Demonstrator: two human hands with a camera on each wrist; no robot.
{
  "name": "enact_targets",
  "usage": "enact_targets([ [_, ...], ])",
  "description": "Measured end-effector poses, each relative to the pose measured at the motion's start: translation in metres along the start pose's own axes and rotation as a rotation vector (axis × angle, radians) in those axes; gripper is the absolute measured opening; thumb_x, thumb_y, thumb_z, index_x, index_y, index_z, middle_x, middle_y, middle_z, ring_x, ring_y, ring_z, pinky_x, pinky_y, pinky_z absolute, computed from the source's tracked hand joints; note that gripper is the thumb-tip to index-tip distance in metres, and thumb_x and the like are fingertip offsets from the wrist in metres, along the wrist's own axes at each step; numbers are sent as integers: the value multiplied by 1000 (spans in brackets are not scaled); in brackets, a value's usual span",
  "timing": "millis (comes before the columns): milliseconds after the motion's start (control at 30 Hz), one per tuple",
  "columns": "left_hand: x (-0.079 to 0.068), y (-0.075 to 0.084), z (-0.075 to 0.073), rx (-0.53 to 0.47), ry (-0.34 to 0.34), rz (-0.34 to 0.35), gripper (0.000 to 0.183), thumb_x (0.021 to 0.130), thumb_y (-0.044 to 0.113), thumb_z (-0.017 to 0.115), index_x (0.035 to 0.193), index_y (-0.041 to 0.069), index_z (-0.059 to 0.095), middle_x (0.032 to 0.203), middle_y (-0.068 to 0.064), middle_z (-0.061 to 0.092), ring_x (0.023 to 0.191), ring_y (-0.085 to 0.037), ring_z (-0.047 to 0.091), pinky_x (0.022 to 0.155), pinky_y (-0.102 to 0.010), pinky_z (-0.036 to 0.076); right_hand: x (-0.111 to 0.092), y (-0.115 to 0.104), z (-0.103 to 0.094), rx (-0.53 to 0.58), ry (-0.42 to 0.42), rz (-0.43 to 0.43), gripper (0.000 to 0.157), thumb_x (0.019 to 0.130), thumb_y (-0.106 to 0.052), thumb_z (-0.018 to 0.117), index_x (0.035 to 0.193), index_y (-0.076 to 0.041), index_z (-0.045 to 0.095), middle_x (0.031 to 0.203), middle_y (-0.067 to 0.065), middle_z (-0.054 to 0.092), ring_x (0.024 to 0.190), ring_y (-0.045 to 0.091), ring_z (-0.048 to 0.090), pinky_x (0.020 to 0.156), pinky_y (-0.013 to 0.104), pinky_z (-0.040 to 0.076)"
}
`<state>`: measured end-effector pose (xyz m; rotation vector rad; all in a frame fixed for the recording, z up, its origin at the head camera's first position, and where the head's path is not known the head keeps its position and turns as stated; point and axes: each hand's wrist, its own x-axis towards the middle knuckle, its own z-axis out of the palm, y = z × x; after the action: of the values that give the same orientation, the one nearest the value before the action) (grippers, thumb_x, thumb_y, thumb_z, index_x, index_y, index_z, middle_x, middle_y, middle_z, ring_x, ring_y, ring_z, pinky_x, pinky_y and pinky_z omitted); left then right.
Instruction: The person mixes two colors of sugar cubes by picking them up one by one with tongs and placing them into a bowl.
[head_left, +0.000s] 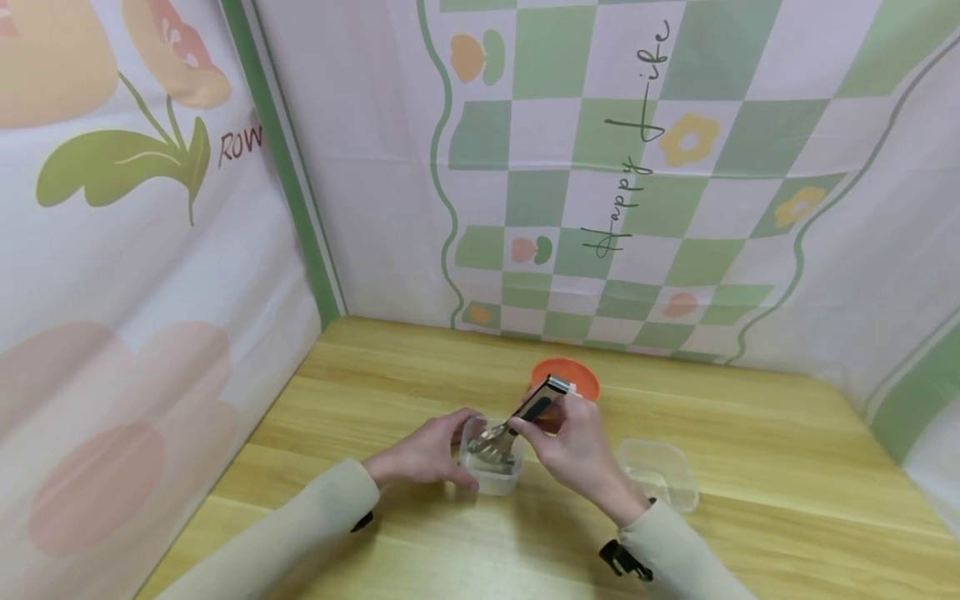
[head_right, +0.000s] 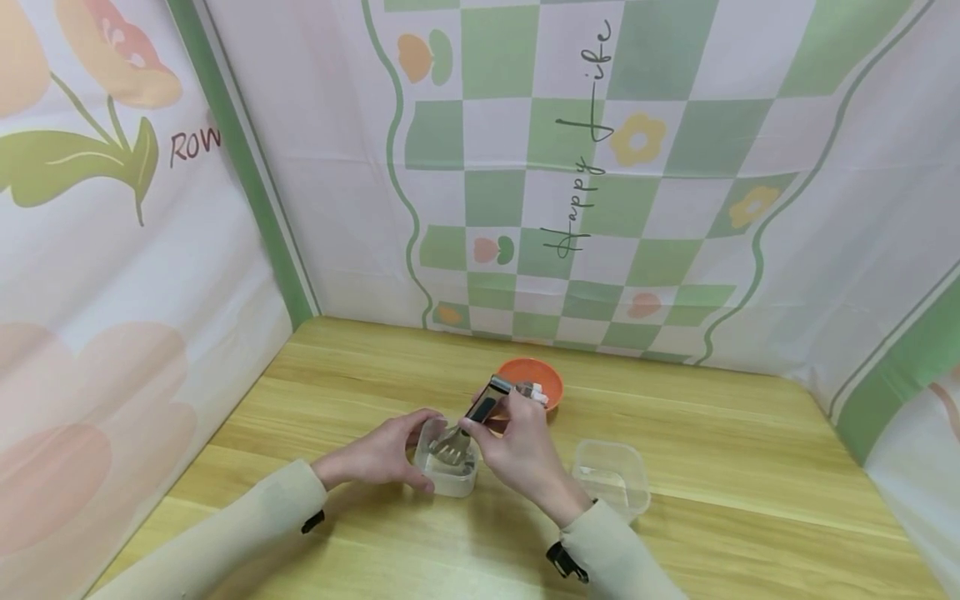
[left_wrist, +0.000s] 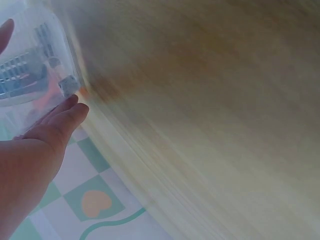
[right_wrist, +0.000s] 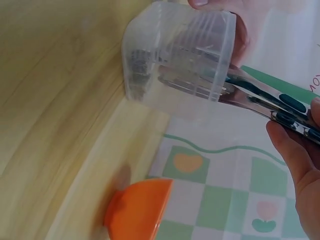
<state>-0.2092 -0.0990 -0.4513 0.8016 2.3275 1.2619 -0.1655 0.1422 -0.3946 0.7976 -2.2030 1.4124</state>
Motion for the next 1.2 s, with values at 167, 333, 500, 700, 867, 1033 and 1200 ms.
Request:
enact_targets([
  [167, 0, -1, 0, -14, -4, 3, 94, 73, 10, 97, 152, 7, 46, 146, -6, 59, 136, -23, 55, 115, -34, 43, 2, 4, 3, -11, -9, 15, 23, 86, 5, 84, 98, -5, 68, 86, 0, 72, 75, 17, 75, 66, 29, 64],
  [333, 0, -2, 0, -34, -9, 25, 91, 74, 7, 96, 150, 5, 47, 144, -6, 60, 136, -24, 56, 115, -35, 43, 4, 5, 6, -31, -14, 49, 22, 86, 4, 85, 97, -5, 69, 85, 0, 73, 75, 19, 75, 67, 28, 63],
  [500, 0, -2, 0, -19, -4, 22, 91, 73, 8, 97, 150, 6, 48, 144, -5, 60, 136, -24, 56, 115, -36, 43, 5, 6, 10, -33, -21, 85, 22, 86, 4, 85, 98, -4, 69, 87, 2, 72, 77, 24, 75, 67, 27, 63],
  [700, -1, 0, 0, -17, 0, 25, 89, 74, 8, 97, 149, 8, 49, 146, -5, 59, 138, -25, 54, 116, -37, 42, 7, 8, 13, -23, -19, 122, 22, 86, 5, 84, 100, -3, 69, 88, 3, 72, 79, 24, 76, 68, 28, 63],
  [867, 0, 1, 0, -4, 3, 22, 88, 74, 10, 97, 148, 8, 50, 147, -7, 58, 138, -26, 54, 116, -37, 42, 7, 10, 14, -26, -11, 127, 22, 86, 6, 84, 99, -4, 69, 88, 2, 72, 79, 20, 75, 67, 28, 63],
  [1033, 0, 1, 0, 5, 7, 18, 86, 74, 11, 97, 146, 10, 51, 146, -6, 59, 137, -25, 55, 116, -37, 43, 7, 9, 16, -18, -10, 123, 22, 86, 6, 83, 98, -5, 69, 88, 1, 72, 79, 25, 75, 67, 27, 63],
  [1200, -1, 3, 0, 7, 9, 6, 88, 75, 12, 97, 148, 10, 50, 145, -6, 59, 137, -26, 55, 116, -39, 43, 5, 10, 15, -17, -6, 109, 23, 86, 6, 84, 97, -7, 69, 88, 1, 72, 78, 23, 75, 66, 28, 63],
])
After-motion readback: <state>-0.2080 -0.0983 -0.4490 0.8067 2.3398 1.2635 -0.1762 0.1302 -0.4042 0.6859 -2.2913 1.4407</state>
